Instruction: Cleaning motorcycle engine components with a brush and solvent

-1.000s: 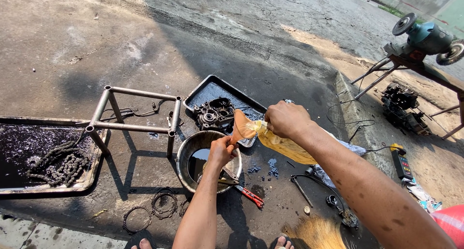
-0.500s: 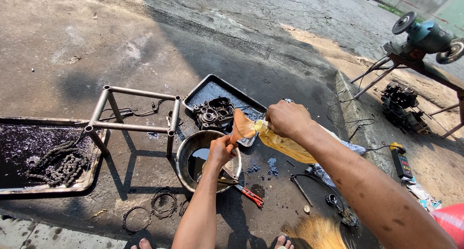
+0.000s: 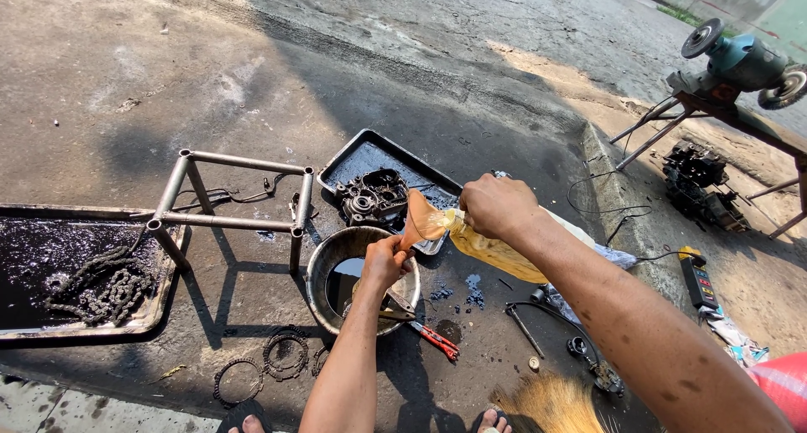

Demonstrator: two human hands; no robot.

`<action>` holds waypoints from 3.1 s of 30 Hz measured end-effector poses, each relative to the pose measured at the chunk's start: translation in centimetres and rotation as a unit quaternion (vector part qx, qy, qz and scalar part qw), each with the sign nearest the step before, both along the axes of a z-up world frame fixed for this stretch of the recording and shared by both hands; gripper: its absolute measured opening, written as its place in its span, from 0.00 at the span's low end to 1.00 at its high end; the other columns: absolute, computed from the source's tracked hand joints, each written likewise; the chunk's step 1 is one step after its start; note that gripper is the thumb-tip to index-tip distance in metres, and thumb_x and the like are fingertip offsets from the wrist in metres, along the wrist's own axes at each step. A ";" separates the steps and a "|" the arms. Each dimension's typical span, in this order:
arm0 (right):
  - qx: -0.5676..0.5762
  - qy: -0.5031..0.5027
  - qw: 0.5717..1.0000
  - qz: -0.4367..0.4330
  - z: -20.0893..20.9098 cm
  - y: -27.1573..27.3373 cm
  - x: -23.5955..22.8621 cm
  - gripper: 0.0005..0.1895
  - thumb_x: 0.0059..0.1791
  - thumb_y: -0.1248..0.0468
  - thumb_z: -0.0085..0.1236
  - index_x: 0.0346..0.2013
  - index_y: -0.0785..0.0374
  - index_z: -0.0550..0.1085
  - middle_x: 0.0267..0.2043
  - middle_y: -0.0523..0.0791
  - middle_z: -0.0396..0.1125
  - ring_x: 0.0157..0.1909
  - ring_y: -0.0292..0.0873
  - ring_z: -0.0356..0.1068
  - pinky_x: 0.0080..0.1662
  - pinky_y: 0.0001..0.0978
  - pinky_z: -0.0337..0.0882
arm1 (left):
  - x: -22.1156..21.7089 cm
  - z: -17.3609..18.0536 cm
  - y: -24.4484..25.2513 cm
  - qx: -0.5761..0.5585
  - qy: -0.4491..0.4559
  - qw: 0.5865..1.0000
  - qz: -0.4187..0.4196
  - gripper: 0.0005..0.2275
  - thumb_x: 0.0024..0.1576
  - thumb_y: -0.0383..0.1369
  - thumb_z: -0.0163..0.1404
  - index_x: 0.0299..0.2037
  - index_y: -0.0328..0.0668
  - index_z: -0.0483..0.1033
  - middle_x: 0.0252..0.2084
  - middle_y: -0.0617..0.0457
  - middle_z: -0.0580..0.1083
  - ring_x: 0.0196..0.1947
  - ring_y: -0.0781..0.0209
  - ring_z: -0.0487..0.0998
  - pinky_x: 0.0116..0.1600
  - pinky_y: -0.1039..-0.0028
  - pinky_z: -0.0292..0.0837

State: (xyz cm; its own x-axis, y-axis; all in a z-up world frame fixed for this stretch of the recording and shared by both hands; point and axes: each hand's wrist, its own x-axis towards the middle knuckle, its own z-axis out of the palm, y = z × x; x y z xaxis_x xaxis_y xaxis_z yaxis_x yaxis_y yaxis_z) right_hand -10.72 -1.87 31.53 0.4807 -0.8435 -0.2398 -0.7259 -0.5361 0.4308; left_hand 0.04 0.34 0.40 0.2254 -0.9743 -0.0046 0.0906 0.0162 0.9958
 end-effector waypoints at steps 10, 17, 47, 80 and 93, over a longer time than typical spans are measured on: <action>-0.005 0.005 1.000 0.007 0.1 0.1 0.0 0.08 0.45 0.57 0.61 0.34 0.53 0.84 0.37 0.53 0.77 0.47 0.60 0.78 0.47 0.53 0.78 | 0.0 0.6 0.4 0.012 -0.007 1.000 -0.005 0.15 0.57 0.20 0.49 0.54 0.34 0.78 0.22 0.40 0.79 0.18 0.59 0.82 0.25 0.79 0.79; 0.001 0.001 1.000 -0.003 0.3 0.2 -0.1 0.09 0.46 0.57 0.60 0.35 0.52 0.84 0.38 0.53 0.77 0.48 0.60 0.78 0.48 0.53 0.78 | -0.1 1.0 0.4 0.013 -0.009 1.000 -0.006 0.15 0.57 0.20 0.49 0.54 0.34 0.78 0.22 0.40 0.79 0.18 0.59 0.82 0.24 0.80 0.79; -0.071 -0.527 0.748 -0.397 -31.6 0.8 -31.4 0.18 0.46 0.51 0.65 0.51 0.36 0.80 0.45 0.41 0.78 0.55 0.46 0.75 0.56 0.38 0.74 | -2.0 7.1 -0.2 -0.060 0.011 0.998 0.007 0.03 0.57 0.17 0.52 0.34 0.29 0.79 0.26 0.36 0.76 0.22 0.41 0.82 0.27 0.63 0.84; 0.186 -0.623 0.669 -0.360 -28.5 -4.9 -39.3 0.33 0.27 0.74 0.80 0.46 0.63 0.80 0.38 0.48 0.70 0.36 0.39 0.73 0.41 0.29 0.80 | -15.8 2.7 -5.3 -0.005 -0.149 0.979 -0.138 0.02 0.57 0.27 0.56 0.34 0.37 0.79 0.27 0.40 0.81 0.28 0.47 0.85 0.38 0.65 0.78; 0.110 -0.282 0.949 -0.088 -24.6 -3.7 -38.3 0.24 0.45 0.52 0.59 0.55 0.53 0.75 0.46 0.49 0.70 0.45 0.57 0.74 0.46 0.49 0.76 | -16.1 0.7 -5.6 -0.001 -0.129 0.985 -0.117 0.02 0.56 0.29 0.59 0.35 0.41 0.82 0.31 0.47 0.82 0.31 0.52 0.85 0.42 0.67 0.78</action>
